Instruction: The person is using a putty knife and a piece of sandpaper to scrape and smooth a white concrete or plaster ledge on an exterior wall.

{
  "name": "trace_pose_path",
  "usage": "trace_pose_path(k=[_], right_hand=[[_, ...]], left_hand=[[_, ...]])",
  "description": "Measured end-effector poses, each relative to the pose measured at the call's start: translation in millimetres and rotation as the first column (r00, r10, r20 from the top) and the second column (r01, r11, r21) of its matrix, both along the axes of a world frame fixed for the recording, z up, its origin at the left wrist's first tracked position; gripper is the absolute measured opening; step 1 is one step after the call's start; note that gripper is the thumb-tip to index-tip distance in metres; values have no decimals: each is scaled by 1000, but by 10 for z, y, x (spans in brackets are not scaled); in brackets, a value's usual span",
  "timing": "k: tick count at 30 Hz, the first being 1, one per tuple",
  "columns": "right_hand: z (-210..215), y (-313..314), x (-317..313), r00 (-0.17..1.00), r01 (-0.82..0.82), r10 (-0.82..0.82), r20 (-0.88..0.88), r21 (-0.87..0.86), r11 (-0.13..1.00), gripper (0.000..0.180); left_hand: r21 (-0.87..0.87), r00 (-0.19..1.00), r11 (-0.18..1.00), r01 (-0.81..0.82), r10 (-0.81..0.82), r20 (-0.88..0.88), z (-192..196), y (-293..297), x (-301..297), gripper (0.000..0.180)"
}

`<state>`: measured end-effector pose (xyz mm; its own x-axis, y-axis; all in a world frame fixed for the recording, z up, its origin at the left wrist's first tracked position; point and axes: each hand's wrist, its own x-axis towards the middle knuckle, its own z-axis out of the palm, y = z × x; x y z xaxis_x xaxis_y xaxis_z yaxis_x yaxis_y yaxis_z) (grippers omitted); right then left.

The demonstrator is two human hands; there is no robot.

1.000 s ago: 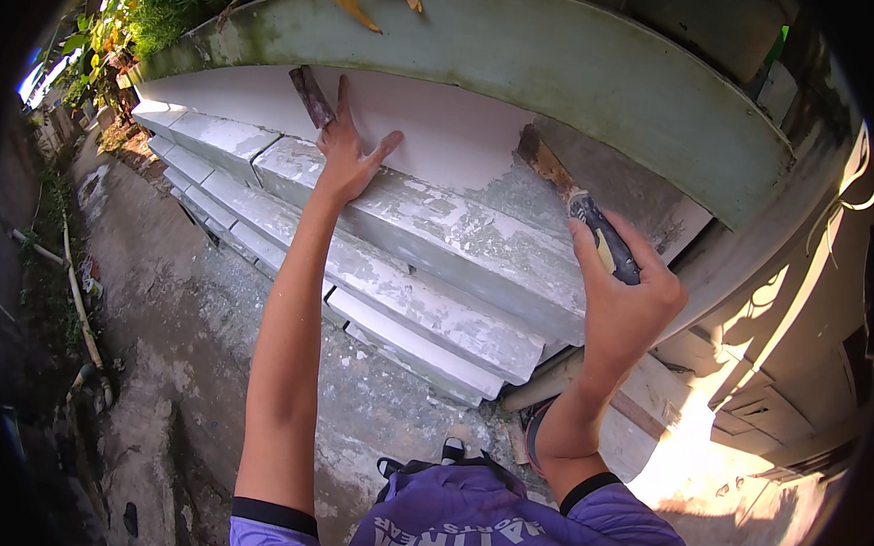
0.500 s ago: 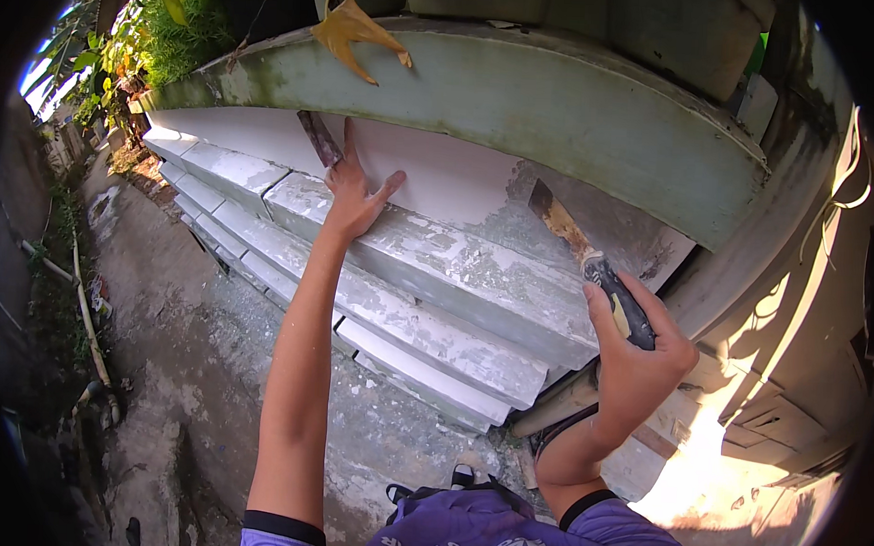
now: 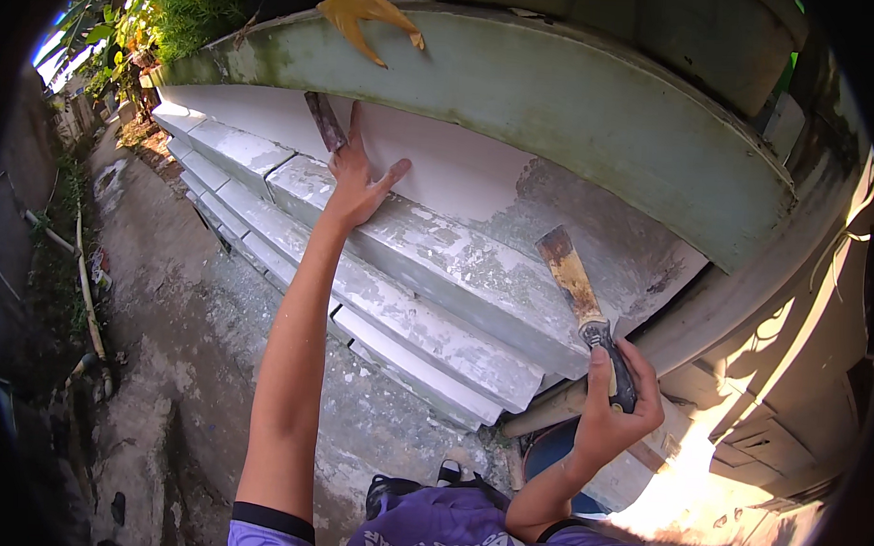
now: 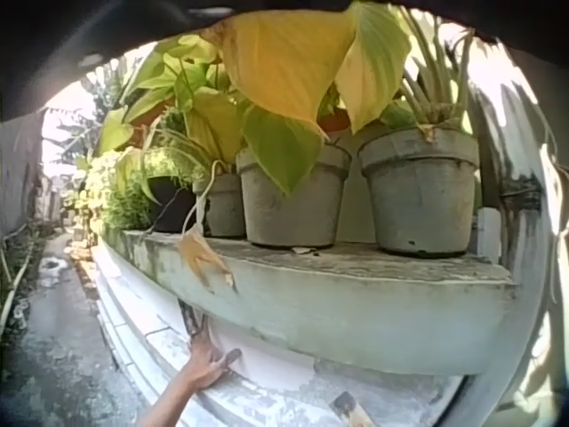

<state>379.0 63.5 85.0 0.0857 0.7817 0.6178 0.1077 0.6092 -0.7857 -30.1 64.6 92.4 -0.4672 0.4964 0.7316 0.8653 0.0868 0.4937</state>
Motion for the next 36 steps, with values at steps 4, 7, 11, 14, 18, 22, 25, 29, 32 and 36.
trace_pose_path(k=[4, 7, 11, 14, 18, 22, 25, 29, 32, 36], right_hand=[[-332, 18, -64, 996, -41, 43, -79, 31, 999, 25], [-432, 33, -171, 995, -28, 38, -97, 97, 995, 25], [-388, -97, -332, 955, -59, 59, -292, 9, 998, 25], [-704, -183, -336, 947, -25, 32, -320, 27, 999, 36], [-849, -390, -606, 944, 35, -31, -328, 5, 999, 32], [-896, -596, -869, 973, 65, -67, -220, -16, 998, 27], [-785, -812, -1061, 983, 68, -92, -159, -148, 987, 27], [-866, -1037, -1203, 963, 170, -176, -205, -48, 984, 26], [-964, -1218, -1149, 943, 268, -256, -215, 27, 963, 26], [-1143, -1419, -899, 925, 354, -335, -182, 87, 931, 26]], left_hand=[[13, 999, 1000, -10, 10, -35, -16, 1, -37, 115], [22, 1000, 999, 26, -26, -6, 26, -25, -30, 113], [-43, 1000, 999, 5, -4, 18, -26, -2, -46, 109], [-59, 1000, 998, -27, 27, -15, -48, 80, -15, 108], [-94, 1000, 995, -11, 9, -16, -107, 70, -35, 107], [-101, 999, 994, -33, 29, -43, -84, 62, 16, 107], [-79, 996, 996, -51, 45, -76, -89, 4, 43, 107], [-60, 998, 998, 0, -3, -62, -101, -22, 15, 106], [46, 995, 996, 81, -78, -64, -90, -174, 36, 92], [-38, 959, 998, -51, 38, -282, -342, -594, 206, 72]])
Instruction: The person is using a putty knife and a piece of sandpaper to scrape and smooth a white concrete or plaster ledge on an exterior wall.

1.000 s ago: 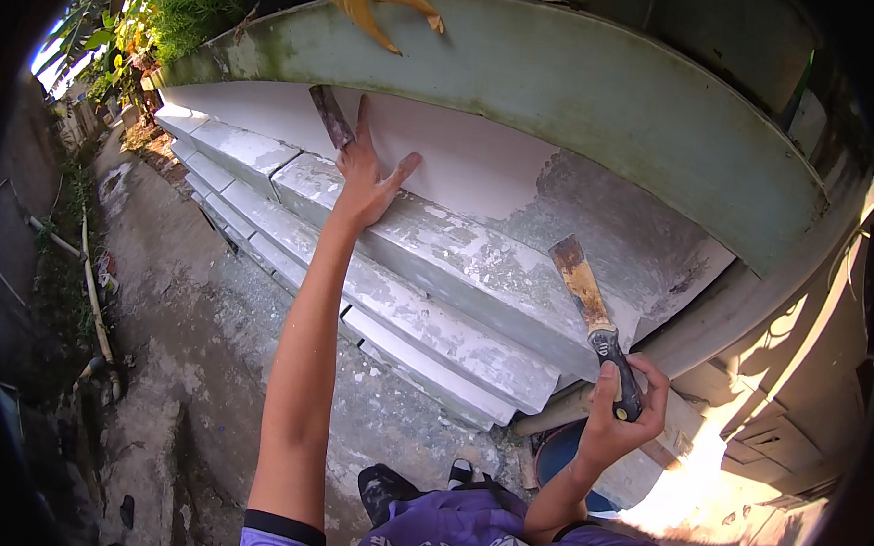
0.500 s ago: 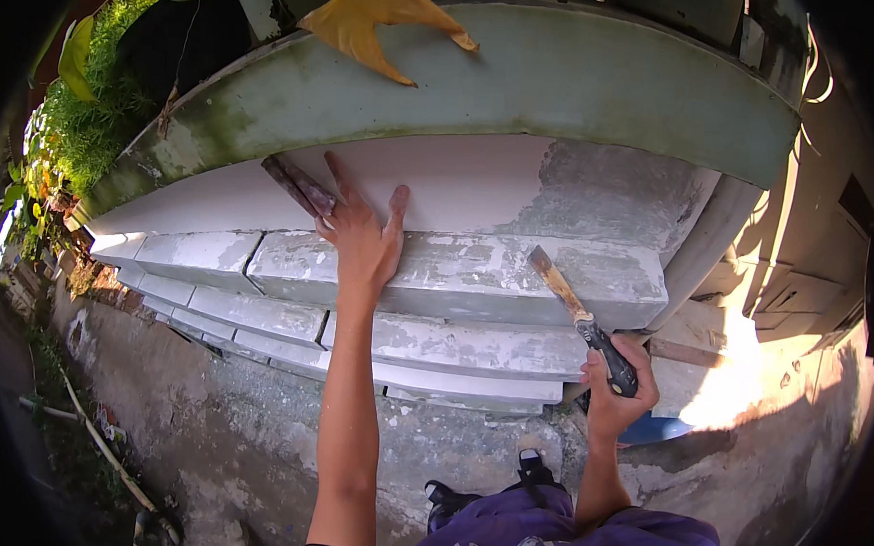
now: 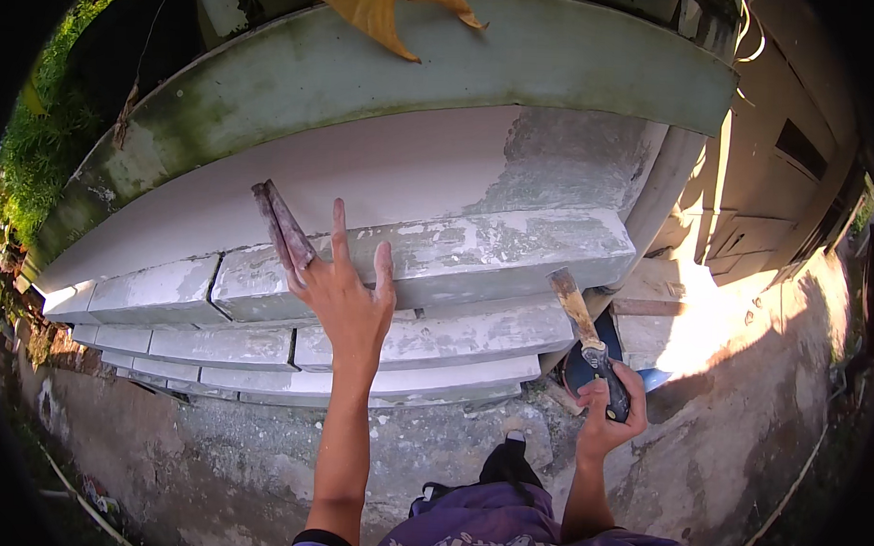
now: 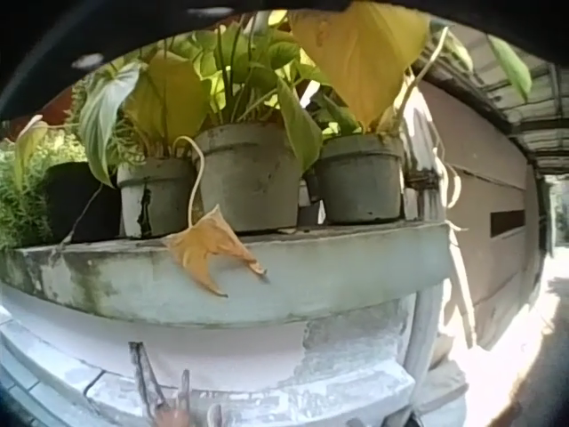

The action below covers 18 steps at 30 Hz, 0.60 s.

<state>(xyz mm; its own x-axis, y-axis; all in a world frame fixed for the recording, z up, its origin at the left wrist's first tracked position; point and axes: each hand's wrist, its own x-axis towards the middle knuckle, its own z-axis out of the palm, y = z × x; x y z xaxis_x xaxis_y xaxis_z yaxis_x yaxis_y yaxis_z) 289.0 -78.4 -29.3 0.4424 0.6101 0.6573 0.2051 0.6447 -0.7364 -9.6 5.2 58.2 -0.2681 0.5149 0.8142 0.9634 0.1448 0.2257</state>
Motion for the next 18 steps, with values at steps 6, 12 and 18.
trace_pose_path(k=[6, 12, 18], right_hand=[[-112, -50, 266, 995, 64, -76, -71, -163, 985, 24], [-89, 43, 517, 997, 81, -82, -2, -84, 993, 24], [-193, -5, 1017, 960, 259, -253, 119, -30, 965, 25]], left_hand=[[-217, 997, 974, -68, 59, -47, -188, -107, 370, 94], [-241, 990, 969, -54, 20, -140, -155, 58, 729, 120], [-173, 991, 985, 23, -46, -125, -175, 211, 1431, 122]])
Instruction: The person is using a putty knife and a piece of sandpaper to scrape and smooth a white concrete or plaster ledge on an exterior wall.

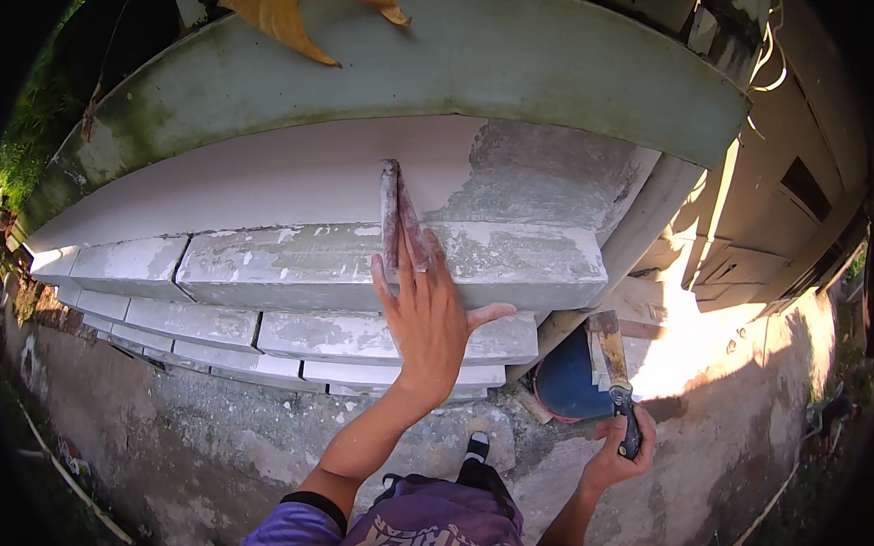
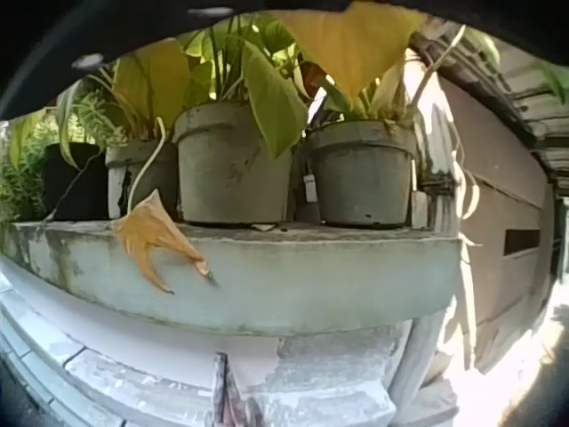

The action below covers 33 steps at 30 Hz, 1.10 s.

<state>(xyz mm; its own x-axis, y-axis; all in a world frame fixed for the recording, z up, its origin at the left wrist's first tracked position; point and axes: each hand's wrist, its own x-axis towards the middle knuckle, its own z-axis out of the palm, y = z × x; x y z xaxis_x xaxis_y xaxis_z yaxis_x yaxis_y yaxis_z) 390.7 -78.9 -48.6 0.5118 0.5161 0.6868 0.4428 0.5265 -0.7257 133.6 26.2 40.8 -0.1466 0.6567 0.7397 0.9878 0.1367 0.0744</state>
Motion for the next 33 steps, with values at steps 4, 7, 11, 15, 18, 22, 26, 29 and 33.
trace_pose_path(k=[4, 7, 11, 15, 18, 22, 26, 29, 33], right_hand=[[17, -98, 333, 990, 125, -129, -53, -65, 990, 26], [36, -185, 569, 973, 211, -218, -81, -92, 973, 26], [-6, -313, 876, 951, 287, -299, -83, -132, 949, 26], [47, -319, 1011, 928, 360, -372, -36, -177, 916, 25], [120, -295, 1084, 914, 391, -403, -52, -163, 906, 25], [271, -219, 1074, 904, 416, -426, -41, -143, 898, 26], [360, -117, 884, 897, 438, -443, -10, -136, 889, 25], [243, -54, 796, 919, 377, -390, -65, -151, 914, 26], [207, -73, 513, 951, 289, -304, -64, -171, 942, 25]], left_hand=[[-30, 997, 998, 61, -60, 38, -14, 140, 460, 124], [-28, 989, 989, 145, -144, 38, -17, 228, 790, 125], [-101, 952, 953, 286, -272, 138, 25, 314, 1204, 114], [-158, 954, 941, 299, -296, 41, 1, 449, 1637, 105], [-212, 927, 905, 370, -375, 15, -71, 548, 2007, 110], [-102, 802, 813, 574, -583, -131, -510, 651, 2301, 103], [-32, 698, 747, 664, -634, -332, -1137, 572, 2003, 96], [-49, 655, 664, 746, -745, -128, -1733, 246, 1531, 64], [-148, 685, 670, 728, -716, 130, -2412, -334, 634, 35]])
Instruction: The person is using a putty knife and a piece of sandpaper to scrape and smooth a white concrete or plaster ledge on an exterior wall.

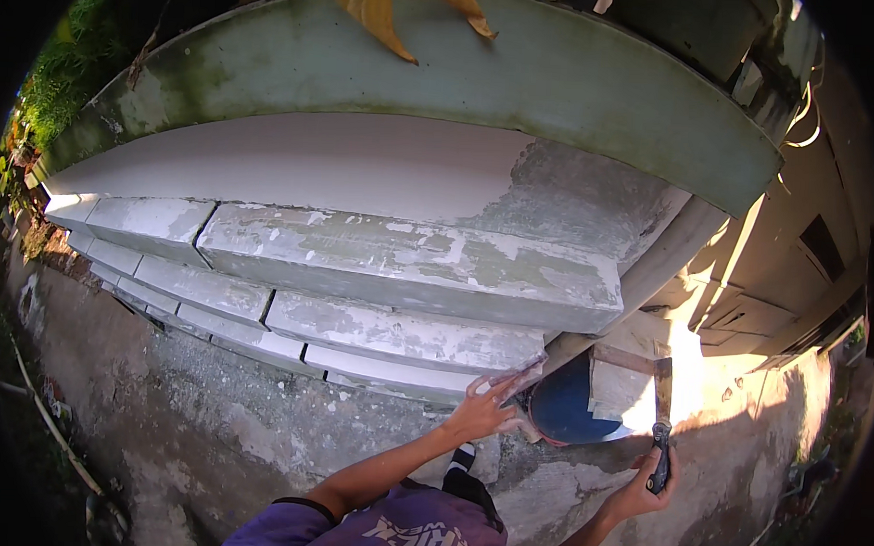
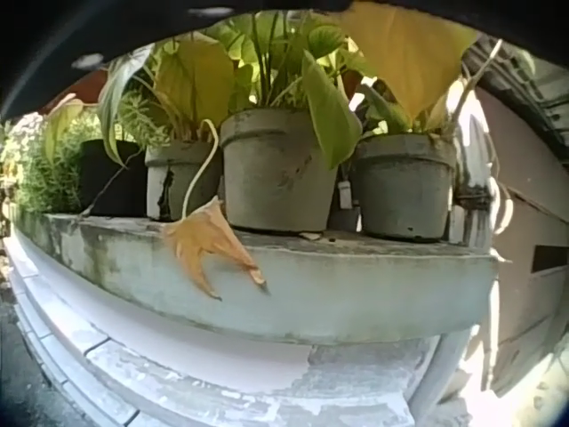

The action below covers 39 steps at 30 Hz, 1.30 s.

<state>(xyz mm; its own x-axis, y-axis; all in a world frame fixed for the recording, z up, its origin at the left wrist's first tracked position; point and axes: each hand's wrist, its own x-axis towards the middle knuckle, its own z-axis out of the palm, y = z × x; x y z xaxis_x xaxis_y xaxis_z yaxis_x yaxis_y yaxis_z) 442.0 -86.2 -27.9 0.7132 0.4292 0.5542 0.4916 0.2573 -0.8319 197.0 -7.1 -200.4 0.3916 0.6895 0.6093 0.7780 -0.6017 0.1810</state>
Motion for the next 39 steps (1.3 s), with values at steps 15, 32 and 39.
trace_pose_path(k=[15, 32, 39], right_hand=[[-256, -185, -986, 933, -331, 347, -94, 149, 932, 34], [-108, 243, -1015, 825, -460, 546, -147, 385, 800, 34], [-281, 138, -590, 921, -223, 315, -228, 353, 909, 29]], left_hand=[[-328, 843, 840, -432, 506, 185, -634, -1719, -1889, 37], [142, 989, 989, 30, -8, -150, 2505, -631, -2000, 68], [315, 692, 917, 244, 63, -719, 3443, 613, -1457, 73]])
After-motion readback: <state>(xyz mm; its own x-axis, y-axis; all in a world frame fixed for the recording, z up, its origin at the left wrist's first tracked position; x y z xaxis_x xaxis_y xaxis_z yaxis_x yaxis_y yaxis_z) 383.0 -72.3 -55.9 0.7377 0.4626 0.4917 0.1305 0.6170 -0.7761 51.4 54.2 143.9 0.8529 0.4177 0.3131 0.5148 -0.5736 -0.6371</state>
